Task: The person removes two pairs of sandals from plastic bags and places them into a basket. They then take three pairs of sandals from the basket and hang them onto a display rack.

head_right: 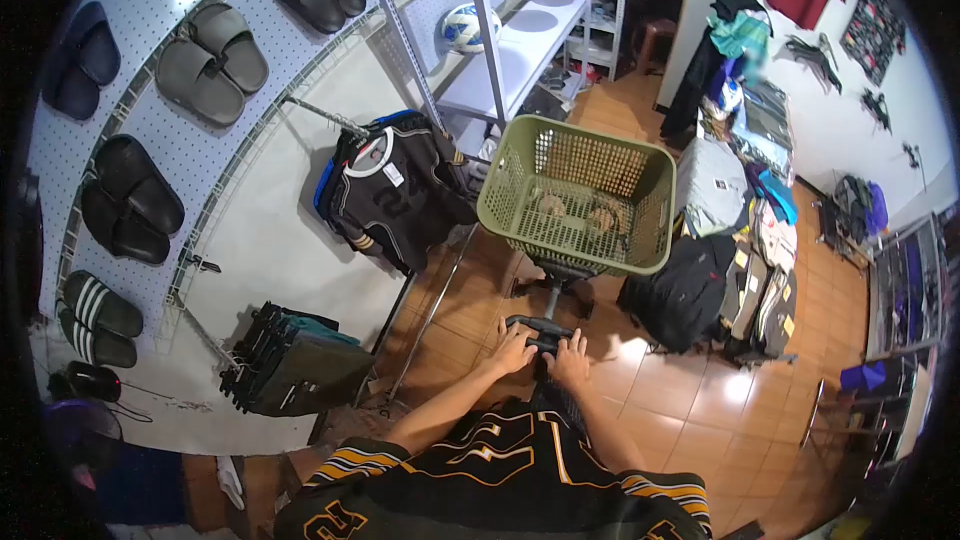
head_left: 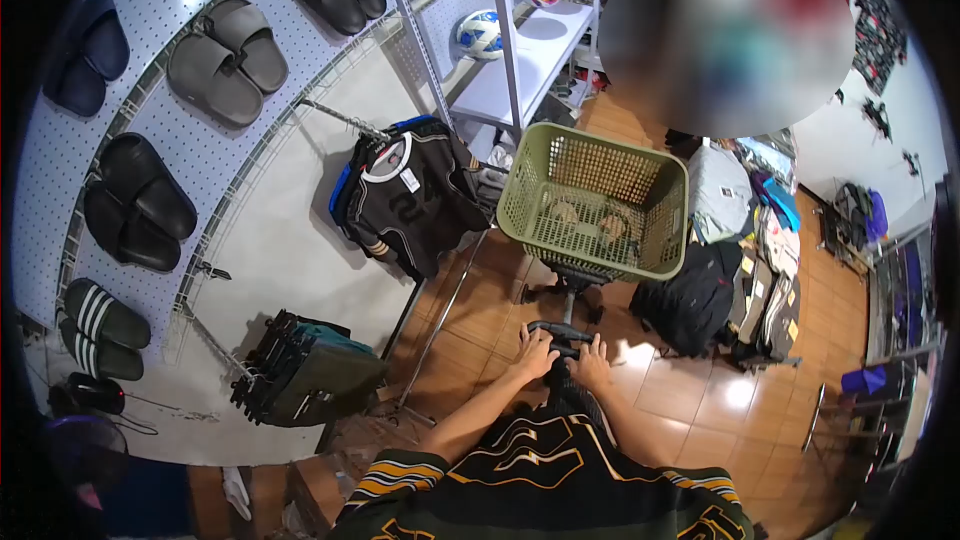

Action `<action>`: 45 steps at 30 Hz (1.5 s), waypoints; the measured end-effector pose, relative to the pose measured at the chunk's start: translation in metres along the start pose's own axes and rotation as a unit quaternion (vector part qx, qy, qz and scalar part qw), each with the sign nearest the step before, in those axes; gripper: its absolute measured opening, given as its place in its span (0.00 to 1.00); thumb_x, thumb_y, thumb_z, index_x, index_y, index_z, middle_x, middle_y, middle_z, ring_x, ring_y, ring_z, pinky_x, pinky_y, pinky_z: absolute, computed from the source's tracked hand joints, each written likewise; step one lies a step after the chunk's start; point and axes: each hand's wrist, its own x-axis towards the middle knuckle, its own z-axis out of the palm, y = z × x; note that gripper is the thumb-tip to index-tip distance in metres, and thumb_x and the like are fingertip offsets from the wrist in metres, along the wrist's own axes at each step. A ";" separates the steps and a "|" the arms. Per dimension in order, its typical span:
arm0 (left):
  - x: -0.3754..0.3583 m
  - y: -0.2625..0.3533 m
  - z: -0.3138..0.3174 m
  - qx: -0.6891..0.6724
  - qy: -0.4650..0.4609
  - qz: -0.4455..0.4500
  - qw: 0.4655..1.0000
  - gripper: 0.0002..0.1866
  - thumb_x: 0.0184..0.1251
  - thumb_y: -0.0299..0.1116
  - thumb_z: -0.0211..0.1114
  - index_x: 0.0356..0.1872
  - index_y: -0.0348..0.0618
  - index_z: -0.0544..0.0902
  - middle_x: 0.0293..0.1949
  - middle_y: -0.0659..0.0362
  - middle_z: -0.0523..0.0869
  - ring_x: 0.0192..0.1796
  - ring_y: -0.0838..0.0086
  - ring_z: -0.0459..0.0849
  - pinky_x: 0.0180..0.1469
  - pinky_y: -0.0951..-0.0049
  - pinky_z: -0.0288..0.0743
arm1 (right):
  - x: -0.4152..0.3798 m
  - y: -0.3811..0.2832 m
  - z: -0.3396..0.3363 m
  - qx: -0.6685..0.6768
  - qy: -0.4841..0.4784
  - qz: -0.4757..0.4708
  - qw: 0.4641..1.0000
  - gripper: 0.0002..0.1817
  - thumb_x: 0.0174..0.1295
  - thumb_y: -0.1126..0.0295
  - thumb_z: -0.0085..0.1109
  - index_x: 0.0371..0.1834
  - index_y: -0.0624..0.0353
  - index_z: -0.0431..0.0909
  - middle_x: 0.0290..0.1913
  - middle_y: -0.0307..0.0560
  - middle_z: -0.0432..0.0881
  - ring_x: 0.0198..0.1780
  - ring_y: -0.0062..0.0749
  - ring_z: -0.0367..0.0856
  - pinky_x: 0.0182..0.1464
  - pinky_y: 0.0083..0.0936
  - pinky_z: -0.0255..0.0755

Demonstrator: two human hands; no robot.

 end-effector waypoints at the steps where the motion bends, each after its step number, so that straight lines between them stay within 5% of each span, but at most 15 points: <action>1: -0.010 -0.001 0.000 -0.008 0.005 -0.002 1.000 0.30 0.71 0.47 0.67 0.65 0.35 0.80 0.72 0.27 0.68 0.78 0.23 0.48 0.81 0.37 0.40 | -0.010 -0.002 0.007 0.005 0.004 0.000 1.000 0.36 0.63 0.50 0.68 0.64 0.68 0.74 0.78 0.82 0.56 0.77 0.78 0.58 0.73 0.58 0.65; 5: -0.058 -0.002 0.010 -0.046 0.050 0.007 0.998 0.28 0.71 0.47 0.67 0.61 0.32 0.82 0.71 0.29 0.70 0.78 0.27 0.53 0.82 0.37 0.39 | -0.053 -0.013 0.028 0.017 0.011 0.006 1.000 0.35 0.65 0.50 0.67 0.63 0.68 0.74 0.77 0.85 0.55 0.76 0.82 0.56 0.77 0.58 0.58; 10: -0.110 -0.014 0.020 -0.016 -0.001 0.012 1.000 0.29 0.73 0.48 0.66 0.64 0.34 0.81 0.71 0.28 0.69 0.79 0.29 0.52 0.82 0.36 0.33 | -0.103 -0.024 0.052 0.001 -0.017 0.001 1.000 0.35 0.66 0.48 0.66 0.63 0.68 0.74 0.78 0.86 0.52 0.76 0.84 0.56 0.77 0.58 0.57; 17: -0.186 -0.040 0.053 -0.013 0.017 0.023 0.999 0.28 0.71 0.48 0.68 0.60 0.34 0.83 0.69 0.32 0.73 0.78 0.29 0.54 0.81 0.36 0.42 | -0.174 -0.034 0.075 0.004 -0.069 -0.018 0.997 0.37 0.67 0.45 0.63 0.68 0.65 0.73 0.77 0.88 0.52 0.76 0.84 0.55 0.76 0.54 0.59; 18: -0.198 -0.037 0.054 -0.002 0.026 0.018 0.999 0.27 0.69 0.46 0.70 0.58 0.34 0.84 0.66 0.34 0.76 0.77 0.29 0.56 0.81 0.37 0.42 | -0.182 -0.037 0.079 0.001 -0.094 0.007 0.996 0.36 0.66 0.44 0.65 0.70 0.57 0.74 0.80 0.80 0.50 0.80 0.76 0.52 0.74 0.56 0.64; 21: -0.231 -0.033 0.054 -0.027 0.023 0.004 0.999 0.25 0.67 0.45 0.71 0.56 0.34 0.85 0.64 0.36 0.79 0.75 0.32 0.60 0.81 0.38 0.42 | -0.212 -0.039 0.083 0.022 -0.116 -0.007 0.993 0.35 0.67 0.44 0.63 0.69 0.57 0.75 0.79 0.83 0.50 0.78 0.78 0.56 0.74 0.55 0.65; 25: -0.279 -0.022 0.050 -0.040 0.045 0.001 0.998 0.25 0.65 0.40 0.74 0.58 0.33 0.82 0.58 0.41 0.83 0.68 0.48 0.76 0.83 0.41 0.37 | -0.247 -0.044 0.089 0.040 -0.159 -0.023 0.986 0.34 0.69 0.43 0.60 0.69 0.58 0.76 0.77 0.87 0.52 0.76 0.80 0.59 0.74 0.55 0.65; 26: -0.291 -0.021 0.050 -0.077 0.027 -0.021 0.996 0.27 0.61 0.39 0.77 0.58 0.34 0.82 0.62 0.40 0.80 0.74 0.44 0.67 0.82 0.40 0.40 | -0.256 -0.046 0.090 0.036 -0.177 -0.021 0.983 0.34 0.70 0.43 0.59 0.69 0.59 0.76 0.77 0.88 0.52 0.75 0.81 0.60 0.74 0.55 0.65; 28: -0.318 -0.021 0.058 -0.070 0.046 -0.035 0.996 0.31 0.59 0.36 0.79 0.62 0.35 0.79 0.67 0.38 0.76 0.74 0.42 0.66 0.82 0.42 0.45 | -0.272 -0.046 0.094 0.029 -0.214 -0.033 0.976 0.36 0.71 0.41 0.56 0.69 0.60 0.76 0.76 0.89 0.53 0.74 0.81 0.62 0.73 0.56 0.66; 31: -0.357 -0.011 0.060 -0.112 0.074 -0.094 0.986 0.41 0.55 0.33 0.82 0.69 0.38 0.71 0.72 0.35 0.67 0.75 0.40 0.64 0.81 0.46 0.53 | -0.303 -0.052 0.103 0.011 -0.156 -0.073 0.985 0.34 0.71 0.43 0.56 0.59 0.68 0.78 0.66 0.89 0.68 0.60 0.80 0.77 0.62 0.57 0.76; 34: -0.394 -0.001 0.052 -0.141 0.078 -0.196 0.967 0.51 0.52 0.32 0.84 0.77 0.42 0.61 0.75 0.32 0.60 0.77 0.38 0.61 0.79 0.49 0.59 | -0.326 -0.061 0.109 0.023 -0.188 -0.079 0.979 0.35 0.72 0.41 0.55 0.58 0.70 0.78 0.60 0.86 0.74 0.55 0.75 0.82 0.58 0.57 0.78; 37: -0.415 -0.008 0.047 -0.134 0.053 -0.276 0.950 0.61 0.52 0.32 0.84 0.83 0.45 0.49 0.79 0.34 0.54 0.81 0.40 0.55 0.79 0.50 0.59 | -0.335 -0.074 0.115 0.040 -0.305 -0.051 0.950 0.37 0.72 0.40 0.53 0.69 0.63 0.74 0.70 0.83 0.68 0.65 0.72 0.77 0.66 0.53 0.74; 41: -0.440 -0.036 0.044 -0.132 0.026 -0.328 0.935 0.67 0.53 0.32 0.84 0.85 0.46 0.40 0.81 0.36 0.52 0.82 0.44 0.55 0.81 0.52 0.57 | -0.352 -0.089 0.130 0.038 -0.309 -0.110 0.944 0.36 0.73 0.41 0.54 0.58 0.70 0.79 0.57 0.74 0.80 0.55 0.68 0.83 0.59 0.53 0.77; 45: -0.456 -0.059 0.015 -0.155 0.008 -0.339 0.928 0.68 0.52 0.30 0.83 0.84 0.41 0.37 0.81 0.36 0.55 0.82 0.47 0.56 0.81 0.54 0.57 | -0.358 -0.108 0.150 0.083 -0.376 -0.111 0.916 0.32 0.74 0.44 0.53 0.60 0.67 0.80 0.58 0.68 0.82 0.56 0.64 0.83 0.59 0.51 0.76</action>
